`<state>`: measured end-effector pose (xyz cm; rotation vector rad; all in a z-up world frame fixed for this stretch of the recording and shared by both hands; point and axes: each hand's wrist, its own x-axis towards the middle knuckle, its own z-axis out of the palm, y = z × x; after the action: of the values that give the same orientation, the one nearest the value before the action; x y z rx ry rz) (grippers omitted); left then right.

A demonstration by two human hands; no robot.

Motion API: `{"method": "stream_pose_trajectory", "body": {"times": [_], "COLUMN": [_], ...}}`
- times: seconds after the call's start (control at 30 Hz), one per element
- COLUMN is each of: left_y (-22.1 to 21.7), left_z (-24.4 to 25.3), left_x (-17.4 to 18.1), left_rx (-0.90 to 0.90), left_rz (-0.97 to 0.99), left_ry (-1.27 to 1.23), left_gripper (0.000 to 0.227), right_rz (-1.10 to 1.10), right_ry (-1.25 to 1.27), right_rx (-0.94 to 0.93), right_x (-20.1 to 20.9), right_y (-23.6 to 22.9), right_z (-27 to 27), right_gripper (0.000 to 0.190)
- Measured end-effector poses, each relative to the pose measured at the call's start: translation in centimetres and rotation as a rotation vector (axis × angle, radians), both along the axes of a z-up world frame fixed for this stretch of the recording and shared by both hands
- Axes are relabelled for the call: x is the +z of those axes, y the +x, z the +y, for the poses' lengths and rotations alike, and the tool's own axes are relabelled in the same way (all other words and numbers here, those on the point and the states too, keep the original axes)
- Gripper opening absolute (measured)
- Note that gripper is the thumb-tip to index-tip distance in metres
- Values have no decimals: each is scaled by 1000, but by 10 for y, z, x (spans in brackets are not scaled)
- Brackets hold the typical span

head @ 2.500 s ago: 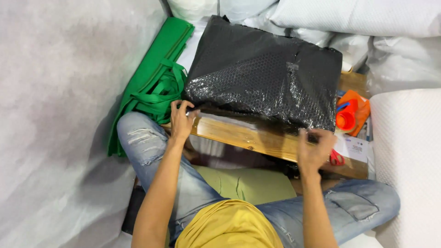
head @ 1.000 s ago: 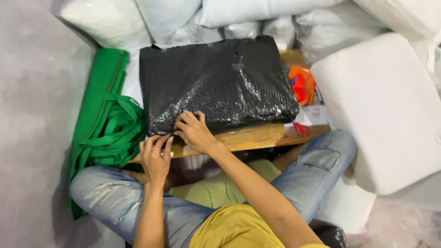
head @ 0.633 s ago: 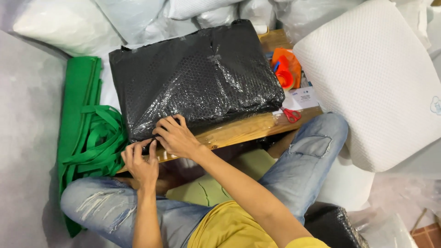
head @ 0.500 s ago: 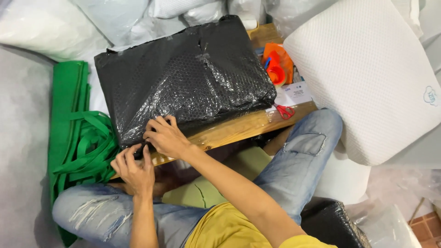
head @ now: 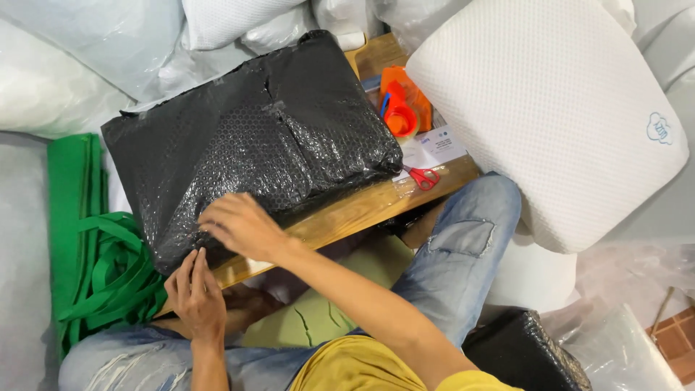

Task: Wrapping a large black foam cushion in black bubble wrap and securing it with tape.

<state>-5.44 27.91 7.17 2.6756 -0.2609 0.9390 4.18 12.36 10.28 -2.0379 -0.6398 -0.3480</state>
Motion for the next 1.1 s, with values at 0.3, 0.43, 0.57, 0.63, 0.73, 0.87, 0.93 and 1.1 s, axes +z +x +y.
{"method": "stream_pose_trajectory", "body": {"times": [0.3, 0.43, 0.57, 0.63, 0.73, 0.87, 0.93, 1.1], "left_y": [4, 3, 2, 3, 4, 4, 9, 7], "left_z": [-7, -8, -9, -10, -10, -10, -13, -13], "left_x": [-4, -7, -11, -11, -14, -16, -18, -15], "left_rx": [108, 141, 132, 147, 133, 98, 91, 97], "left_rz": [-45, -31, 2, 14, 46, 45, 33, 25], "left_ry": [212, 270, 263, 277, 255, 227, 223, 252], "left_gripper": [36, 37, 41, 42, 46, 51, 50, 47], "right_rz": [113, 380, 684, 759, 682, 698, 685, 590], "right_ry": [554, 589, 1120, 1262, 1472, 1575, 1590, 1606], "right_rx": [-1055, -1197, -1195, -1165, -1038, -1028, -1024, -959], "right_x": [-36, -73, -86, -94, -106, -102, -103, -107], "right_y": [64, 61, 78, 89, 91, 92, 97, 95], "right_z": [-260, -305, -327, -337, -345, -345, -349, -348], "right_gripper": [14, 28, 24, 22, 20, 20, 21, 14]}}
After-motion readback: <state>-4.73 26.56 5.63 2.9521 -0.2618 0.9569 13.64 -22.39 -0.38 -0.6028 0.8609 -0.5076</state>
